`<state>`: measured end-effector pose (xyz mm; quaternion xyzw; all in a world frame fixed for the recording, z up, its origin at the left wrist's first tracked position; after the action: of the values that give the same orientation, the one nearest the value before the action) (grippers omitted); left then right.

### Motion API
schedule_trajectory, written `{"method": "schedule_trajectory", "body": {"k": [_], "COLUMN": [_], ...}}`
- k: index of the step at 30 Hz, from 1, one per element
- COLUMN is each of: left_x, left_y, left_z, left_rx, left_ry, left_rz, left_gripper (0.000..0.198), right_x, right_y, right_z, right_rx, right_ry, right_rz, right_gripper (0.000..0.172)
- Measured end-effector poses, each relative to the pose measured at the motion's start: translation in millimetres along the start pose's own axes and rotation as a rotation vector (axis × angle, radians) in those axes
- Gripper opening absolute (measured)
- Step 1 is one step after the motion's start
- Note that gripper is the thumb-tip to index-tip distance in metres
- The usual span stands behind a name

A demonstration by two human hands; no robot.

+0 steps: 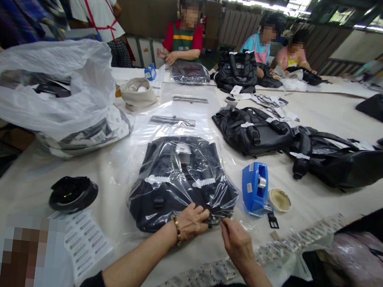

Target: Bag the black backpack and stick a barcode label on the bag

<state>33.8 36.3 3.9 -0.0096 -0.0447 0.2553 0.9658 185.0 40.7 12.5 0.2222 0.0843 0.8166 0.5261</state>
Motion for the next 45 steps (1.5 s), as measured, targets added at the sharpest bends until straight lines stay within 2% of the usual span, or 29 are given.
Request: {"method": "schedule_trajectory", "body": {"k": [3, 7, 9, 11, 12, 13, 16, 19, 21, 25, 28, 31, 35, 45], "left_x": [3.0, -10.3, -33.8, -69.1, -88.9, -108.5, -156.2, -179.6, -183.0, -179.5, -177.2, -176.3, -176.5, -173.9], "left_y": [0.5, -3.5, -11.5, -23.1, -29.3, -35.2, -50.0, -58.8, -62.4, -65.6, -62.5, -54.1, -44.9, -34.3], "left_z": [1.8, 12.8, 23.6, 34.2, 37.1, 37.7, 31.6, 21.5, 14.2, 4.4, 4.0, 7.7, 12.7, 16.3], "left_rx": [0.001, 0.017, 0.069, 0.135, 0.155, 0.165, 0.163, 0.154, 0.165, 0.255, 0.237, 0.132, 0.074, 0.121], "left_ry": [-0.001, -0.023, -0.145, -0.308, -0.353, -0.36, -0.278, -0.229, -0.218, -0.282, -0.362, -0.39, -0.364, -0.297], "left_rz": [-0.009, 0.007, 0.053, 0.145, 0.2, 0.26, 0.369, 0.414, 0.434, 0.503, 0.558, 0.635, 0.757, 0.881], "left_gripper": [0.016, 0.017, 0.017, 0.02, 0.022, 0.022, 0.031, 0.047, 0.049, 0.017, 0.021, 0.018, 0.019, 0.021], "right_x": [-5.4, -0.1, 2.1, 2.7, 2.6, 2.5, 2.6, 3.7, 4.5, 5.3, 5.2, 5.3, 4.9, 4.7], "right_y": [19.5, 22.8, 19.8, 17.2, 16.5, 16.2, 16.6, 17.3, 17.2, 16.5, 16.2, 16.0, 15.7, 15.9], "right_z": [-16.8, -28.6, -28.8, -27.3, -26.5, -25.9, -25.2, -25.5, -25.7, -26.1, -26.0, -25.8, -26.0, -27.6], "right_rx": [0.085, 0.153, 0.18, 0.202, 0.21, 0.216, 0.225, 0.23, 0.231, 0.227, 0.223, 0.219, 0.219, 0.246], "right_ry": [0.097, 0.158, 0.183, 0.2, 0.205, 0.209, 0.218, 0.226, 0.229, 0.223, 0.218, 0.214, 0.21, 0.219], "right_rz": [-0.019, -0.088, -0.104, -0.116, -0.122, -0.128, -0.139, -0.134, -0.128, -0.121, -0.115, -0.114, -0.117, -0.134], "right_gripper": [0.018, 0.014, 0.013, 0.012, 0.012, 0.012, 0.011, 0.01, 0.01, 0.01, 0.009, 0.009, 0.01, 0.011]}}
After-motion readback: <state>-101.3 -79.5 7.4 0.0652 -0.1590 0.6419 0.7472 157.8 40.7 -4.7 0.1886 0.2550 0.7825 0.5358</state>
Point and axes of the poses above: each hand's wrist, its own x-axis towards the middle knuckle, its own z-axis out of the back of the hand, y = z × x, the point moved 4 cm from there along x, towards the middle knuckle, and after that the axes turned 13 degrees about -z, right-handed, at the moved point
